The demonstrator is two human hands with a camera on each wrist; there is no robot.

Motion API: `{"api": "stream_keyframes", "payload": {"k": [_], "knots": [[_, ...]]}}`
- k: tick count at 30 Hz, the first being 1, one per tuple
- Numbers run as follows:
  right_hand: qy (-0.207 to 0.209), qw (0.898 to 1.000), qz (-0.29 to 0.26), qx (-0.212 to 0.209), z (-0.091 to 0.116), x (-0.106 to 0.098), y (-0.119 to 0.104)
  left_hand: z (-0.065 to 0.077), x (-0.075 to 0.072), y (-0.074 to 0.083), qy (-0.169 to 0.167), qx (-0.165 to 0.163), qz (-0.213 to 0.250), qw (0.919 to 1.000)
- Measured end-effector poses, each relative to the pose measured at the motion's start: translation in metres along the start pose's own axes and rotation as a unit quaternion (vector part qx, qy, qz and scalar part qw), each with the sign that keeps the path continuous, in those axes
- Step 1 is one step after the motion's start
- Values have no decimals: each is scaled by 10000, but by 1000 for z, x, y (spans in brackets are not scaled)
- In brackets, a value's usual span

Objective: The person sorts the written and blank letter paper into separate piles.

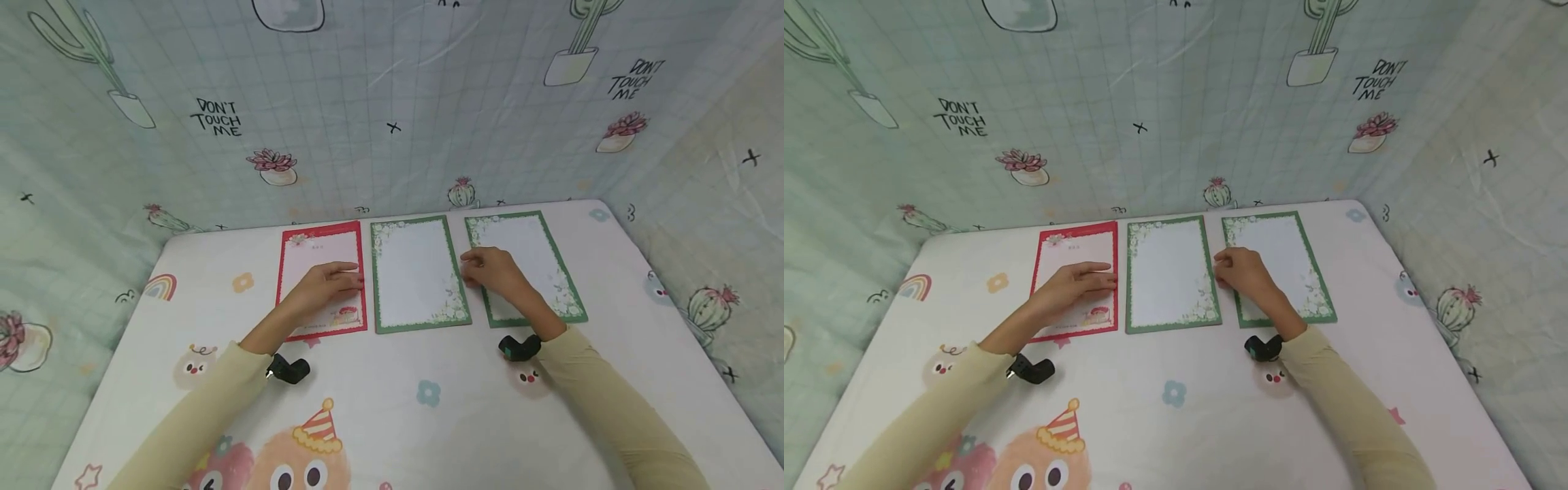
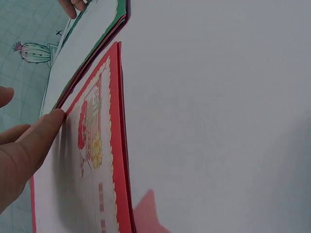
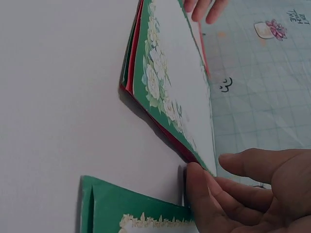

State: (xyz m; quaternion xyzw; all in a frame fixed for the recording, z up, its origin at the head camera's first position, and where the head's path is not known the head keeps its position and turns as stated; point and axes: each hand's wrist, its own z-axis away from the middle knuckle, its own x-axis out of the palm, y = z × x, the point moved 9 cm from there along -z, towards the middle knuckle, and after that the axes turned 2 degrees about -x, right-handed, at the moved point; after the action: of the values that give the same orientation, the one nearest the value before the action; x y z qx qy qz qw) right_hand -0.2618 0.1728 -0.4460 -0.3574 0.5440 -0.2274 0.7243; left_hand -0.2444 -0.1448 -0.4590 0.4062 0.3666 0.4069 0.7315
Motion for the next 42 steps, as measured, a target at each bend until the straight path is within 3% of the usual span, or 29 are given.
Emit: {"api": "stream_keyframes", "payload": {"k": [5,9,15,20,25,28,32,35,42], "knots": [[-178,9996,-138,149,-3,5,4,-12,13,2,-300,-112,403,9987],[-144,9997,-145,164,-5,6,4,-21,16,4,-280,-184,632,9974],[-26,9996,-259,111,-5,6,2,-27,19,5,-237,-314,606,9974],[137,9993,-352,20,-6,4,0,-28,21,7,-251,-171,597,9978],[325,9977,-590,42,-7,2,0,-30,24,13,-257,113,47,9996],[420,9956,-828,143,-7,2,1,-33,30,14,-378,167,324,9986],[583,9906,-1230,119,-4,1,4,-36,36,7,-153,-147,965,9951],[653,9864,-1511,31,-3,0,5,-37,36,3,187,-348,1180,9922],[587,9840,-1683,36,1,-4,3,-35,32,4,692,-232,1600,9844]]}}
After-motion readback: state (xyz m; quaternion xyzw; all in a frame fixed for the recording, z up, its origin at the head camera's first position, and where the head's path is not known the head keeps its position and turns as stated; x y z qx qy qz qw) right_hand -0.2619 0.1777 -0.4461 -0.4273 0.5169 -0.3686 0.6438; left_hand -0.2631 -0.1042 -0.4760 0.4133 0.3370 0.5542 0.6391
